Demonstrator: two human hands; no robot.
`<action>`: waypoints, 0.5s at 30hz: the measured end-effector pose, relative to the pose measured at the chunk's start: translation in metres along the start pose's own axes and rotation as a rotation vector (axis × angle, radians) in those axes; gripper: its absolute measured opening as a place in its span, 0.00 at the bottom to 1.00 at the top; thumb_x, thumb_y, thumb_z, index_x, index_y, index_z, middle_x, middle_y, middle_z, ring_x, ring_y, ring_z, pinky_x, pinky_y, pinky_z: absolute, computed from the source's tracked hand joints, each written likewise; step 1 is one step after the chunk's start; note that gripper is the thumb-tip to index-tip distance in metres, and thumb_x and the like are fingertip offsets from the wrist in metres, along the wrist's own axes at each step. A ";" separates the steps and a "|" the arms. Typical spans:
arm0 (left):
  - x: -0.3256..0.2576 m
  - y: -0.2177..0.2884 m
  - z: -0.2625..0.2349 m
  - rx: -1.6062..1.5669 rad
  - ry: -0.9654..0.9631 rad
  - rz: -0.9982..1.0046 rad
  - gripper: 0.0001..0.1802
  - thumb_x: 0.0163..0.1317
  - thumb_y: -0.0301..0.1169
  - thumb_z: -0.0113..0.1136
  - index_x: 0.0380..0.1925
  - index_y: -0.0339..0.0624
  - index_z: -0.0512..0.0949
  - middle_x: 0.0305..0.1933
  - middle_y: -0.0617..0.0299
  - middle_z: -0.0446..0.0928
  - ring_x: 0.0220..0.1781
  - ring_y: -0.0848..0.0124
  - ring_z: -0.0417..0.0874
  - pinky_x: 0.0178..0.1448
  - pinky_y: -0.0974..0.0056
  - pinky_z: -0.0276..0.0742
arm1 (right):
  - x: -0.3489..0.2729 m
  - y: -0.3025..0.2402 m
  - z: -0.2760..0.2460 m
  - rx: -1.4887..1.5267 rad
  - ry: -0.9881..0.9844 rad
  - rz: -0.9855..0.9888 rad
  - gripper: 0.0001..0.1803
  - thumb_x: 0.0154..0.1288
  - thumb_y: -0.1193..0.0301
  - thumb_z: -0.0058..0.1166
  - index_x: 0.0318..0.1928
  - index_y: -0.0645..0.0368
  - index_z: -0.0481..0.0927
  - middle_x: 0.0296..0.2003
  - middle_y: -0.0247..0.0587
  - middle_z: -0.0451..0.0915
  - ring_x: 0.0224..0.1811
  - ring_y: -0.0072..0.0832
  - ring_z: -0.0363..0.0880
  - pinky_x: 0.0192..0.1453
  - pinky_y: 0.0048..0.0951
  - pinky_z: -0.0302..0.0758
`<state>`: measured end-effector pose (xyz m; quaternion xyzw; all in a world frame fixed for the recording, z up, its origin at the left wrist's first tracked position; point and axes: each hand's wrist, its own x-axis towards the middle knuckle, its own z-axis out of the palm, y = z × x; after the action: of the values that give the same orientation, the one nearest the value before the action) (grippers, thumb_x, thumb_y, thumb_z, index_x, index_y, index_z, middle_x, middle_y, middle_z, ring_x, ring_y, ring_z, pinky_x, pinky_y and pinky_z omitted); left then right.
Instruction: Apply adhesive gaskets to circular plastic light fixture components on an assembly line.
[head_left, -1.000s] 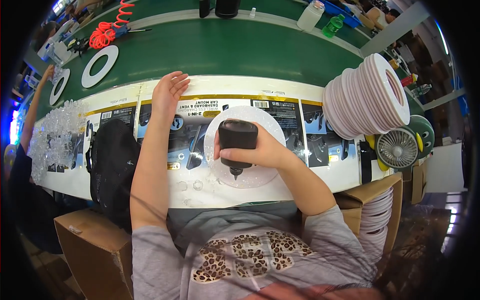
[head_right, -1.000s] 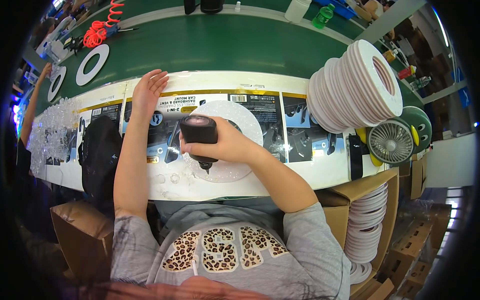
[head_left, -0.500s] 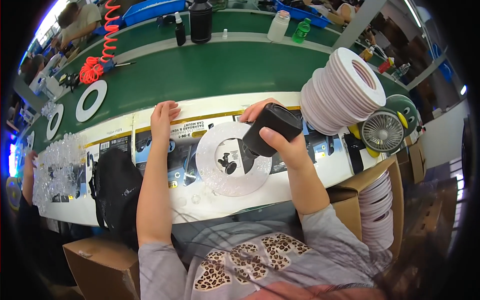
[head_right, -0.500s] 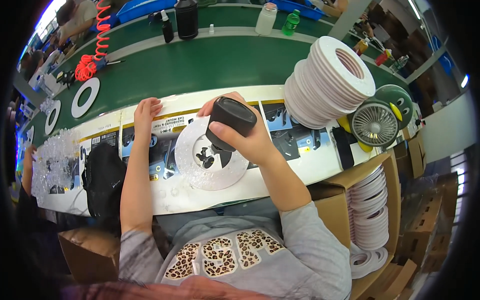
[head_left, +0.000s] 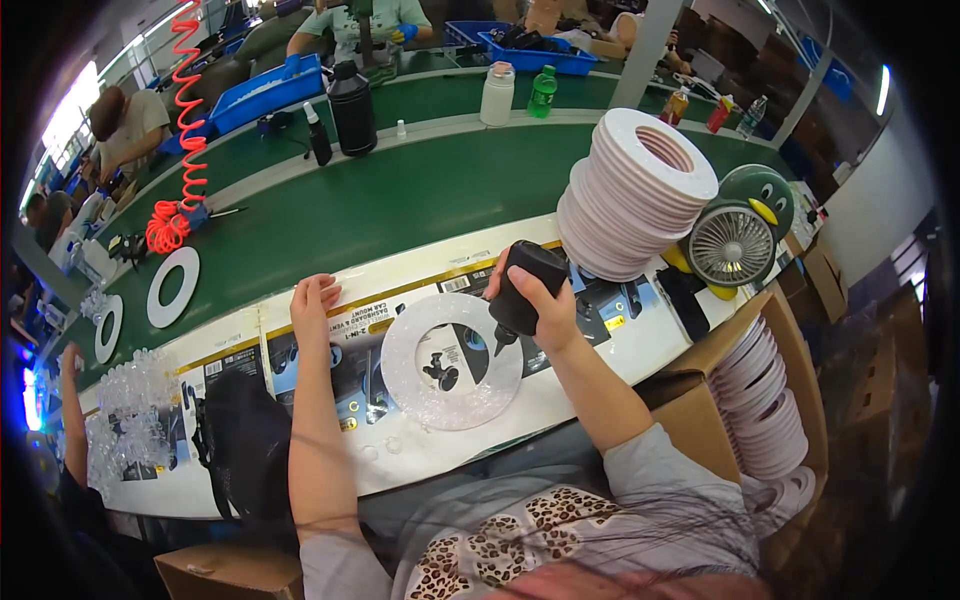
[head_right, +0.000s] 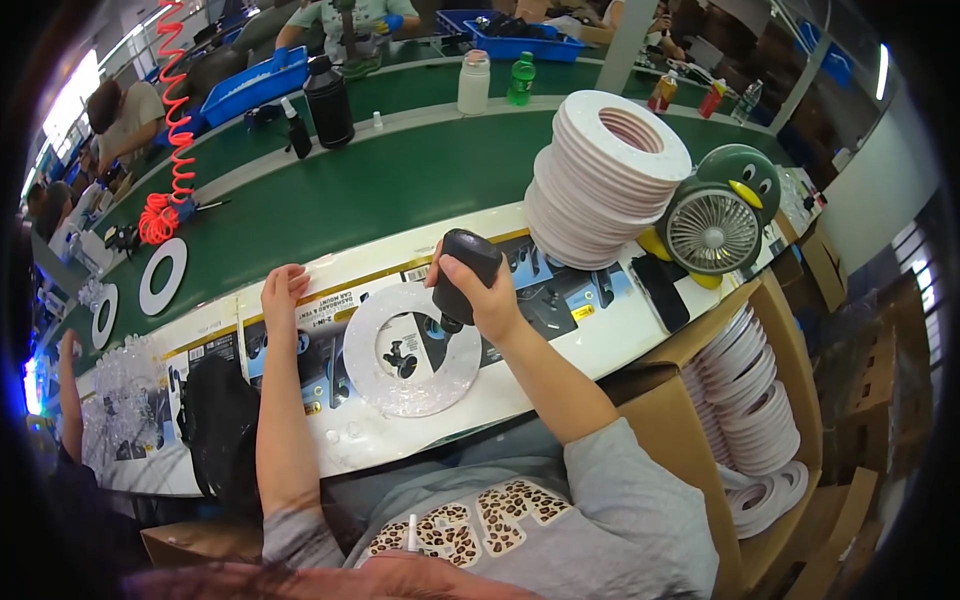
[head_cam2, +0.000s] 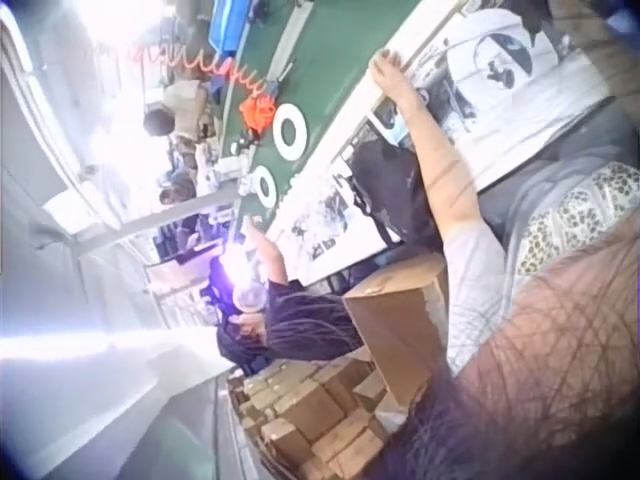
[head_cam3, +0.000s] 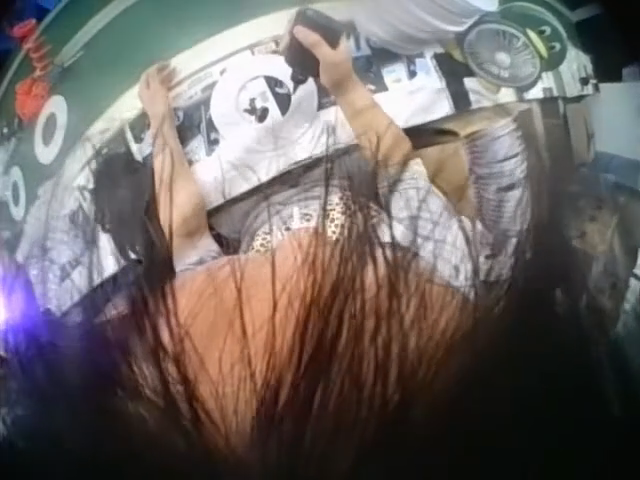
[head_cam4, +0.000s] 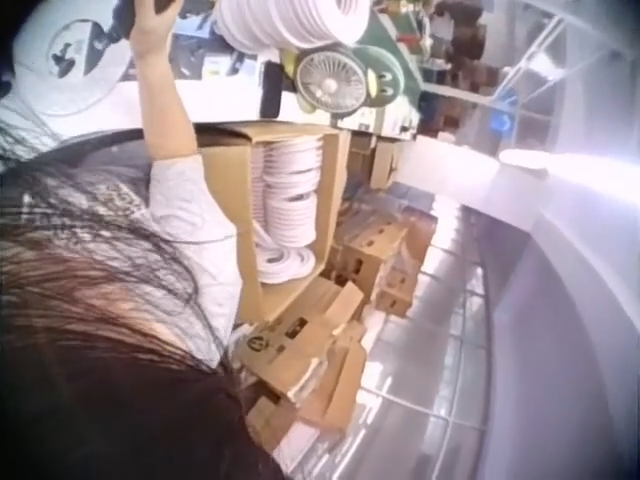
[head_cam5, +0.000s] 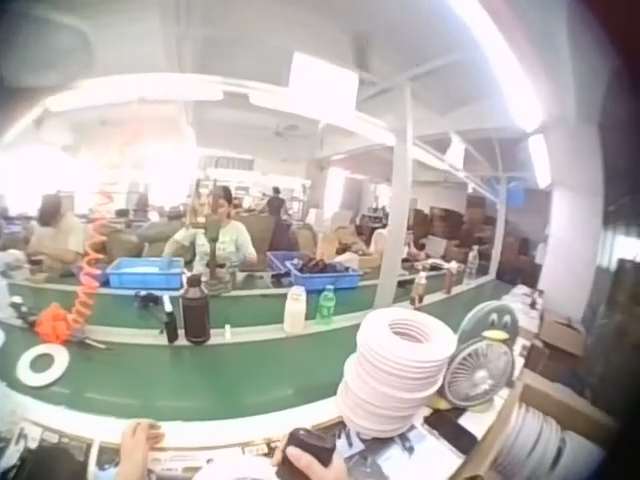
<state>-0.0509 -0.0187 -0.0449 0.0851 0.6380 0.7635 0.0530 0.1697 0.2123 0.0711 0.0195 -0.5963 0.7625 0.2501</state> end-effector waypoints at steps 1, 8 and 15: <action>0.000 0.000 0.002 -0.005 -0.005 -0.006 0.15 0.71 0.35 0.46 0.39 0.34 0.75 0.40 0.55 0.78 0.40 0.68 0.82 0.47 0.69 0.79 | -0.005 0.000 -0.001 -0.007 0.005 0.003 0.12 0.62 0.67 0.51 0.40 0.64 0.74 0.28 0.40 0.78 0.32 0.25 0.77 0.40 0.25 0.73; 0.006 -0.002 -0.004 -0.050 -0.027 0.015 0.15 0.71 0.35 0.45 0.40 0.33 0.75 0.41 0.54 0.78 0.41 0.67 0.81 0.48 0.67 0.79 | -0.037 0.002 0.006 -0.007 0.108 -0.079 0.13 0.60 0.68 0.52 0.41 0.64 0.71 0.26 0.41 0.75 0.31 0.25 0.71 0.37 0.25 0.70; 0.003 0.001 -0.004 -0.034 -0.018 -0.001 0.15 0.71 0.35 0.45 0.40 0.34 0.75 0.41 0.55 0.78 0.41 0.67 0.81 0.48 0.67 0.79 | -0.054 0.003 0.002 0.061 0.121 -0.128 0.10 0.57 0.74 0.58 0.38 0.63 0.72 0.30 0.35 0.74 0.34 0.21 0.77 0.40 0.22 0.72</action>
<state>-0.0542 -0.0220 -0.0444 0.0908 0.6246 0.7733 0.0606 0.2149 0.1902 0.0510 0.0189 -0.5542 0.7625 0.3332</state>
